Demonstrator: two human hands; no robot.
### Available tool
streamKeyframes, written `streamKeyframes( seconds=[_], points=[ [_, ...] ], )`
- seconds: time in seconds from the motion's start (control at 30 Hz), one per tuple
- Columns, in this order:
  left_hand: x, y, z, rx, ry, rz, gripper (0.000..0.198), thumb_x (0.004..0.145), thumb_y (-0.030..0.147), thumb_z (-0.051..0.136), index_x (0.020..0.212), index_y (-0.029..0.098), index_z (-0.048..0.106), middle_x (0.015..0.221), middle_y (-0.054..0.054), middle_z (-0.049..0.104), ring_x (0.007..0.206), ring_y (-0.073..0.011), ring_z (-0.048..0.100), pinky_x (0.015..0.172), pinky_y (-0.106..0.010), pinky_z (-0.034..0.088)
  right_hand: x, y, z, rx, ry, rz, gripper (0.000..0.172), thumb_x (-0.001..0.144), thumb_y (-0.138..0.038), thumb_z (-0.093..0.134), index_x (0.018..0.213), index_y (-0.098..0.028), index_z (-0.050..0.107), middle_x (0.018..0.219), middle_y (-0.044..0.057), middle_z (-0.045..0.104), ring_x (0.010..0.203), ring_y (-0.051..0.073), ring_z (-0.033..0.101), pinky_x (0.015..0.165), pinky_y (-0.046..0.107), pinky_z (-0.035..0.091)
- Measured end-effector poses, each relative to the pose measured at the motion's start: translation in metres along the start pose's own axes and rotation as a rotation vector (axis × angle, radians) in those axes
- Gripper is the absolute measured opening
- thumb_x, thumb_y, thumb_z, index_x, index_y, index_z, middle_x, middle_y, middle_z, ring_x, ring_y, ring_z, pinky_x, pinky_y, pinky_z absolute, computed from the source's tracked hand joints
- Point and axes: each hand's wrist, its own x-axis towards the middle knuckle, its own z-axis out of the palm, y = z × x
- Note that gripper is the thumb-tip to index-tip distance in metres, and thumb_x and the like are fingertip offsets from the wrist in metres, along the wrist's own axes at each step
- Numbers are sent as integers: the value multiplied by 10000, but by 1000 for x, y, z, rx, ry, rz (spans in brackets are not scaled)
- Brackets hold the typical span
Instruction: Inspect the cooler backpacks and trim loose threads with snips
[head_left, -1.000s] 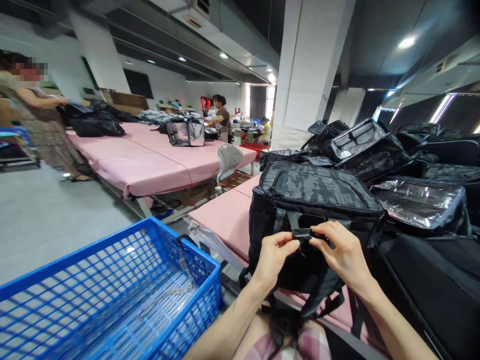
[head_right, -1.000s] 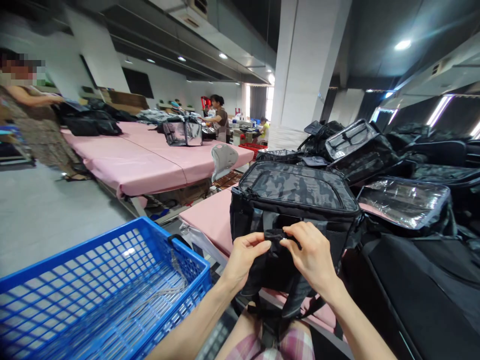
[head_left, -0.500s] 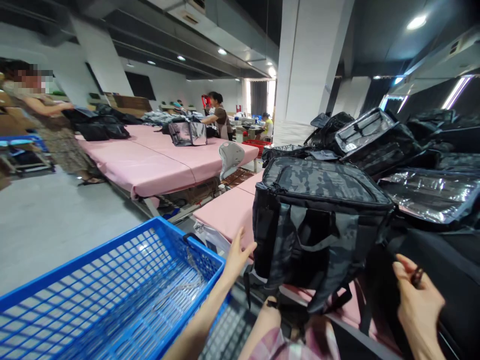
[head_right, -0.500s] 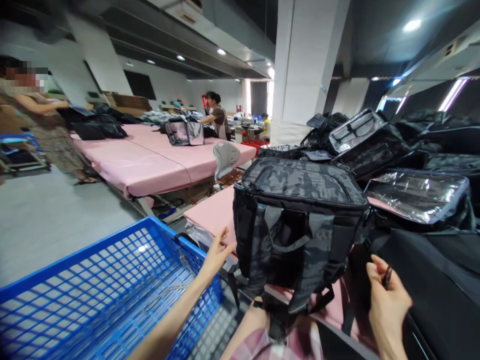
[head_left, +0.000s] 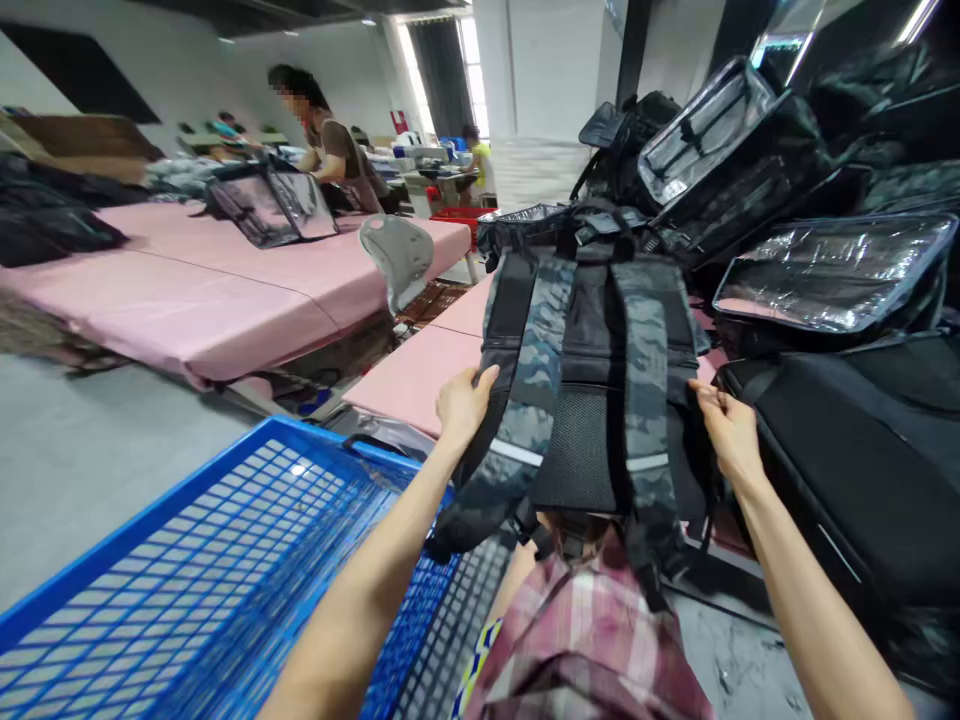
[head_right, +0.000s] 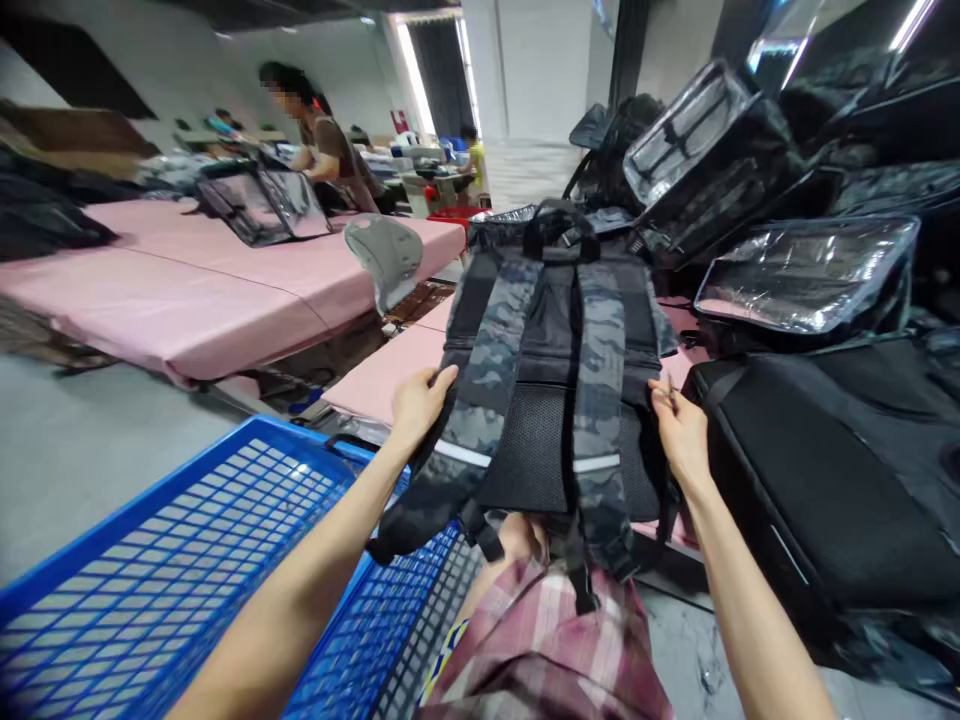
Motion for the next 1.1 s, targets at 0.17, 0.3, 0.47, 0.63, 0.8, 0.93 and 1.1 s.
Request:
streamKeyframes(
  seconds=[0.17,0.3,0.47,0.63,0.8,0.93,1.1],
  points=[
    [27,4,35,94,-135,-88,487,866,464,379,976,61,629,985,-248,647,953,-328,595,744,-364,408,42,-1,35,-272,-153,-25,351,820,-388,447,975,-175,679,952,101,682,928,262,602,798,351,427],
    [43,8,35,45,-162,-23,454,870,419,393,988,45,624,1006,-225,649,953,-295,599,767,-341,411,62,10,36,-294,-177,-26,293,805,-341,475,961,-205,683,952,81,688,939,273,602,791,368,427],
    [6,-5,-3,-64,100,167,339,869,324,412,1083,126,586,1067,-105,635,955,-180,577,815,-261,404,37,3,4,-225,-83,-105,312,838,-300,433,1049,-202,641,1025,43,673,897,191,615,764,286,441],
    [-98,-12,-20,-5,165,593,230,831,323,520,704,183,650,711,-32,645,710,-166,564,695,-293,387,-8,-38,3,-153,-220,-335,247,835,-347,479,890,-220,684,899,30,696,802,189,634,681,266,443],
    [-137,38,7,-337,79,583,186,835,253,521,949,176,646,940,-68,657,803,-154,596,743,-283,444,-20,-55,29,-14,-317,-240,246,836,-299,450,846,-206,677,817,22,700,750,176,644,666,262,454],
    [-115,82,43,-622,-312,310,255,782,265,556,999,157,637,994,-72,628,590,-91,585,579,-223,468,-25,-51,20,-137,-255,-168,269,802,-398,527,995,-250,643,882,16,697,811,203,646,693,290,462],
    [-102,105,61,-851,-432,68,166,710,262,594,780,132,670,713,-12,619,438,-49,491,475,-185,395,-44,-43,-3,-299,-232,-223,390,786,-440,557,1119,-238,542,961,34,670,845,208,631,715,308,457]
  ],
)
